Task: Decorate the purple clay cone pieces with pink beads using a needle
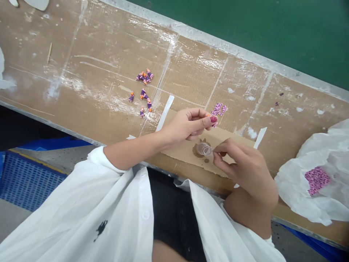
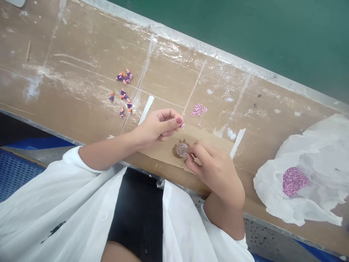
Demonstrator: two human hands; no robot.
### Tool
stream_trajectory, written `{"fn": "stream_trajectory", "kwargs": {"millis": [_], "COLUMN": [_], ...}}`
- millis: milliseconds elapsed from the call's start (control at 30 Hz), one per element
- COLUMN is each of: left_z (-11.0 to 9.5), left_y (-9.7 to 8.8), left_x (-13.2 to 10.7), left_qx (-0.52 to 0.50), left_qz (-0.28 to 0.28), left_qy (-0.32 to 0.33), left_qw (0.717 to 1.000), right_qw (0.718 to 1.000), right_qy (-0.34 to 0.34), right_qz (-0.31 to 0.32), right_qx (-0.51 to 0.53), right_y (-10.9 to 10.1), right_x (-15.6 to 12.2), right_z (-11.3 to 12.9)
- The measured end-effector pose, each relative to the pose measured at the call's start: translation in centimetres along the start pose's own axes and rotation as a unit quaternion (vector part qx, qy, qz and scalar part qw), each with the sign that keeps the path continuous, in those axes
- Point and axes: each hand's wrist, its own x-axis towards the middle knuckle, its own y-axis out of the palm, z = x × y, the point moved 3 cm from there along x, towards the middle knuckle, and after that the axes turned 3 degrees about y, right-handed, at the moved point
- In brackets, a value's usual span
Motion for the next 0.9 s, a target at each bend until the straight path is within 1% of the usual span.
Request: {"fn": "stream_trajectory", "kwargs": {"millis": [67,133,167,200,233,300,367,467,633,767,900], "left_z": [0.1,0.4,0.7,0.9,1.2,1.6,1.8,1.7,1.6,1.6,1.6], "left_y": [0.3,0.8,1.0,1.2,1.4,1.7,1.9,1.9,1.8,1.7,1.6], "left_x": [-0.3,-0.6,-0.8,-1.0,-1.2,-1.5,-1.7,-1.8,-1.8,-1.7,-1.7], "left_qx": [-0.041,-0.078,-0.090,-0.098,-0.103,-0.107,-0.108,-0.104,-0.095,-0.079,-0.047], "left_qz": [0.022,0.055,0.073,0.087,0.098,0.114,0.122,0.119,0.128,0.136,0.142], "left_qy": [-0.023,-0.046,-0.061,-0.076,-0.090,-0.112,-0.119,-0.121,-0.116,-0.111,-0.115], "left_qw": [0.999,0.994,0.991,0.988,0.986,0.981,0.979,0.980,0.980,0.981,0.982], "right_qw": [0.991,0.964,0.952,0.944,0.942,0.945,0.949,0.952,0.957,0.961,0.961], "right_qy": [0.025,0.043,0.046,0.048,0.046,0.038,0.023,0.006,0.018,0.009,-0.018], "right_qz": [-0.113,-0.239,-0.285,-0.311,-0.323,-0.321,-0.313,-0.304,-0.286,-0.275,-0.275], "right_qx": [0.067,0.104,0.103,0.095,0.083,0.057,0.038,0.026,0.039,0.012,-0.028], "right_y": [-0.3,-0.2,0.0,0.4,0.7,1.3,1.5,1.5,1.4,1.4,1.3], "right_x": [0.1,-0.1,-0.2,-0.3,-0.3,-0.2,-0.1,0.2,0.4,0.3,0.0], "right_z": [0.1,0.2,0.2,0.3,0.5,0.8,1.0,1.3,1.3,1.6,1.8]}}
